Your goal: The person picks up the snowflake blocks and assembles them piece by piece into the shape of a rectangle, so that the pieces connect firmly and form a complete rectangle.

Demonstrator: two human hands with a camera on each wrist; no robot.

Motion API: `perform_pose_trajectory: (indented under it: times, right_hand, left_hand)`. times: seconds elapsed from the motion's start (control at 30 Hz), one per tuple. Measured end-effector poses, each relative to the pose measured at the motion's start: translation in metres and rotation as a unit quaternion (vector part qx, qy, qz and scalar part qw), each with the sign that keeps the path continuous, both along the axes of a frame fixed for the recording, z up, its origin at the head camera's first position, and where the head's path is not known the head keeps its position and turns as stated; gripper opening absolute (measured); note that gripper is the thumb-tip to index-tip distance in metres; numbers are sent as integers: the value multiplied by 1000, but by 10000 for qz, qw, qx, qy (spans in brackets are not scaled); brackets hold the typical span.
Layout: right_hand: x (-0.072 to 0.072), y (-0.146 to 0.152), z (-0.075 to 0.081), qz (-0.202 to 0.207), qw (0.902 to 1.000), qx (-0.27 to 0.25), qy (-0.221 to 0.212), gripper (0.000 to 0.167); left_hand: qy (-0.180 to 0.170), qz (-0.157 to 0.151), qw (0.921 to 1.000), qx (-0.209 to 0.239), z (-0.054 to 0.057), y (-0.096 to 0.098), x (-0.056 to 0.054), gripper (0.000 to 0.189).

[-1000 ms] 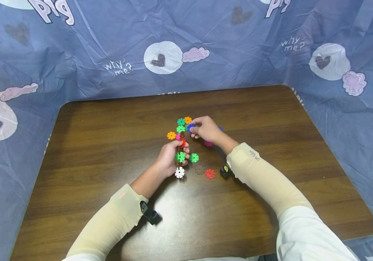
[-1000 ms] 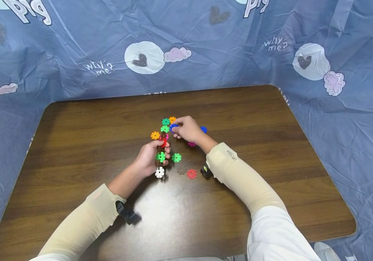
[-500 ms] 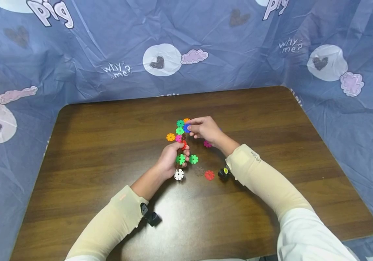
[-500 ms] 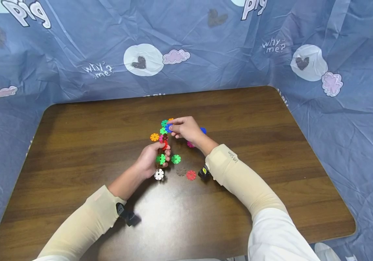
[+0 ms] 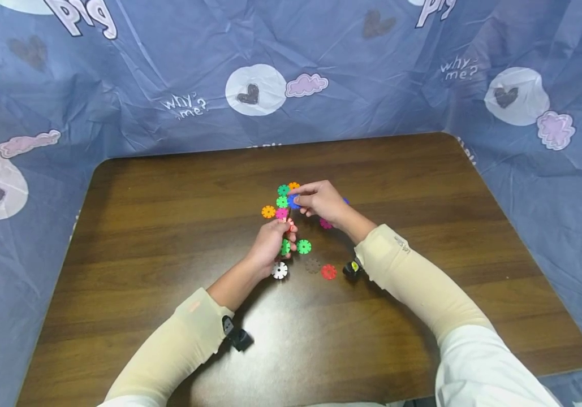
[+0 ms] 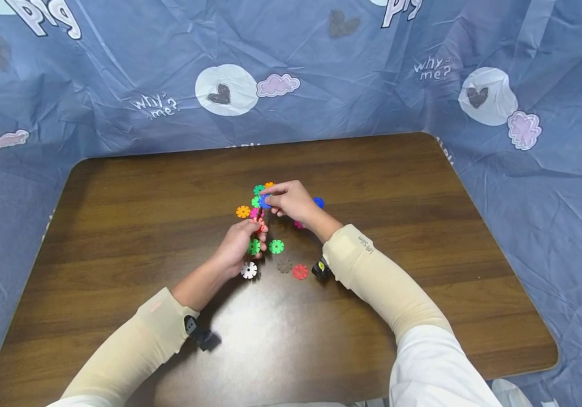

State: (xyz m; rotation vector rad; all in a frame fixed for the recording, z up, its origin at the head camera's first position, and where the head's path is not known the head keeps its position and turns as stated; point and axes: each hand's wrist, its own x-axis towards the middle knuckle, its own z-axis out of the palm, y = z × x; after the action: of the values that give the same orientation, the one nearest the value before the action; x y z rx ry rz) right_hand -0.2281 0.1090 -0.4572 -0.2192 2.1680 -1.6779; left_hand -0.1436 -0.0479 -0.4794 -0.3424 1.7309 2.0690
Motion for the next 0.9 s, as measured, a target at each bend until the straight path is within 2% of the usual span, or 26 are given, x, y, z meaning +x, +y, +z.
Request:
perform_pose_trajectory:
  times: [0.27, 0.53, 0.77, 0.9]
  right_hand:
    - [0, 2, 2, 334, 9984, 355, 279, 27]
    - [-1, 0, 1, 503, 9942, 735, 596, 22]
    - [2, -1, 0, 609, 9825, 1346, 1139, 19]
    - [3, 0, -2, 604, 9823, 1338, 1165, 18]
  left_hand:
    - [105, -212, 9994, -263, 3, 1, 0, 19]
    - [108, -255, 9995, -181, -4, 6, 2, 16]
    - [93, -200, 9998, 16, -9, 9, 4, 15]
    - [144, -216, 9996, 62, -10, 9, 4, 15]
